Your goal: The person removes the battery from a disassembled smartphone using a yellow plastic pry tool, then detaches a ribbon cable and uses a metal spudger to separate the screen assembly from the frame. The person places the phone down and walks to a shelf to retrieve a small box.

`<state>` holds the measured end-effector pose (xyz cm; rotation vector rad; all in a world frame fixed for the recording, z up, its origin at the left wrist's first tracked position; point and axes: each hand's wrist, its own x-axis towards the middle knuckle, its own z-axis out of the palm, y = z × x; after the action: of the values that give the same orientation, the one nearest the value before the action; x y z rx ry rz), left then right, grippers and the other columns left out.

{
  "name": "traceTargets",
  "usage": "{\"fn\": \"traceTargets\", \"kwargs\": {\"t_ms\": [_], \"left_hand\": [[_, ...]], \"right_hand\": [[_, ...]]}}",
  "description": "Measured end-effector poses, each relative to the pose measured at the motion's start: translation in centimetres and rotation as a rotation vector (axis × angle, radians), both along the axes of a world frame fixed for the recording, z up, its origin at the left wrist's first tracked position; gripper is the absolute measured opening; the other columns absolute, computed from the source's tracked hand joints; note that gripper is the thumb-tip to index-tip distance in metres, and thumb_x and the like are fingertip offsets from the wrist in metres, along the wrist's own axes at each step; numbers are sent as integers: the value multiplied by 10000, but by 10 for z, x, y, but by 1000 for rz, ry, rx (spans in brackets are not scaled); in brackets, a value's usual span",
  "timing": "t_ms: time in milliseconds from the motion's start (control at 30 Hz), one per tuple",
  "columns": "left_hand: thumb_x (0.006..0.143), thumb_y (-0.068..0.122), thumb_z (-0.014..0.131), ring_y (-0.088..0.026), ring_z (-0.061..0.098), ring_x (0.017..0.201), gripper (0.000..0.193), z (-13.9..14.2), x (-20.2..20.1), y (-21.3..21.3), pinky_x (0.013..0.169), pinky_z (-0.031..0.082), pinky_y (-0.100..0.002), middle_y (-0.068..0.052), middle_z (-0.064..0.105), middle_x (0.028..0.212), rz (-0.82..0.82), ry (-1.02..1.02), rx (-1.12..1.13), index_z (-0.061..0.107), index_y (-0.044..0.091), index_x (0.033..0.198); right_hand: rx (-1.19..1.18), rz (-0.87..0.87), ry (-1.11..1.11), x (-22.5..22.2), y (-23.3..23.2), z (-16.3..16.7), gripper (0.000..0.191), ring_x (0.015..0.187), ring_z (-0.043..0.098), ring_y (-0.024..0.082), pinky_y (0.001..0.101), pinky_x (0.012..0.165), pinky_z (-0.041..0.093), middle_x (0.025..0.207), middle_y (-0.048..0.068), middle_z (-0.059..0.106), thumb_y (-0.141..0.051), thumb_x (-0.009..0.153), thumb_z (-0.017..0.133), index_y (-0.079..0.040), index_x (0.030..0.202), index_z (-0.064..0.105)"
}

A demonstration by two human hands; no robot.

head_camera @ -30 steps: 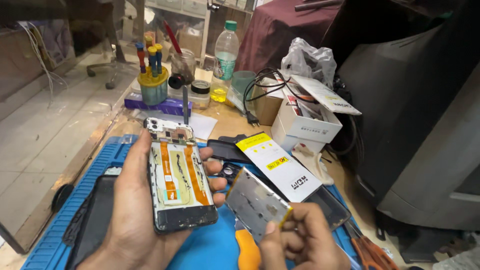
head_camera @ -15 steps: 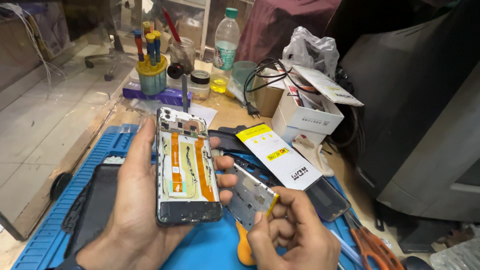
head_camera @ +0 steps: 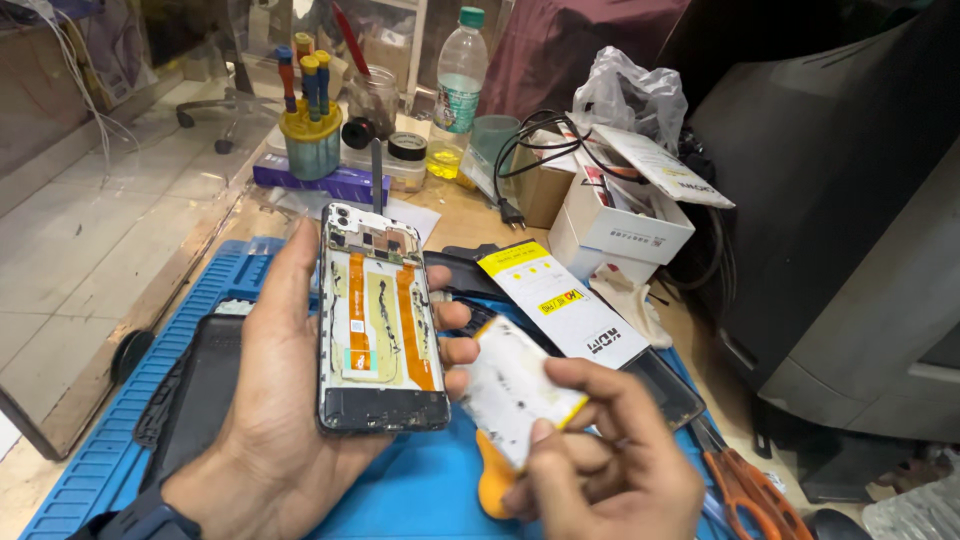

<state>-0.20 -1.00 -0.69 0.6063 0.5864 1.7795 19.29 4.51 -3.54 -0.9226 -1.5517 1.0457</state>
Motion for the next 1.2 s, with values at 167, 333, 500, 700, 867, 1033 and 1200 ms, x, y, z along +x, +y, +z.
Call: {"fn": "traceTargets", "kwargs": {"t_ms": [167, 333, 500, 700, 867, 1033, 1200], "left_hand": [[993, 739, 312, -286, 745, 835, 886, 0, -1, -1, 737, 641, -442, -159, 739, 965, -44, 37, 45, 634, -33, 1285], [984, 751, 304, -284, 743, 821, 887, 0, -2, 0, 710, 638, -453, -151, 741, 948, -54, 13, 37, 637, -18, 1274], [944, 739, 292, -311, 745, 840, 873, 10, -4, -5, 731, 630, -485, -146, 730, 924, -1, -36, -76, 632, -14, 1228], [978, 731, 244, -287, 733, 937, 923, 15, -9, -9, 858, 616, -465, -146, 742, 1029, -125, -124, -37, 624, -43, 1305], [1002, 757, 244, -302, 732, 956, 962, 6, -7, -9, 865, 619, -481, -180, 728, 1078, -257, -70, 103, 600, -65, 1353], [976, 789, 240, -328, 746, 966, 992, 4, -6, -6, 852, 630, -492, -188, 728, 1083, -282, -47, 93, 594, -61, 1343], [975, 786, 223, -327, 750, 968, 982, 3, -5, -6, 824, 636, -490, -190, 735, 1084, -262, -4, 79, 596, -46, 1341]], "right_hand": [[-27, -69, -9, 21, 26, -8, 440, 446, 699, 228, 340, 393, 563, 765, 258, 747, 119, 866, 612, 96, 1304, 589], [-118, -29, -34, 67, 48, -16, 496, 528, 759, 299, 395, 465, 642, 866, 337, 738, 86, 918, 607, 42, 1410, 565], [-117, 152, -211, 60, 28, -46, 588, 1096, 744, 306, 453, 951, 511, 1155, 249, 767, 54, 839, 802, 6, 1367, 549], [-404, 213, 69, 14, -16, -89, 584, 1014, 790, 323, 449, 914, 598, 1122, 235, 749, 1, 829, 799, -49, 1346, 530], [-461, 340, 175, -8, -22, -74, 631, 852, 812, 336, 439, 801, 670, 1018, 290, 767, -25, 854, 766, -42, 1408, 463], [-455, 153, -297, -25, -27, -46, 808, 695, 862, 211, 291, 699, 657, 718, 178, 851, -119, 785, 898, -139, 1464, 461], [-415, 40, -527, -24, -28, -48, 646, 598, 814, 95, 194, 629, 623, 640, 50, 833, -214, 784, 909, -145, 1334, 578]]}}
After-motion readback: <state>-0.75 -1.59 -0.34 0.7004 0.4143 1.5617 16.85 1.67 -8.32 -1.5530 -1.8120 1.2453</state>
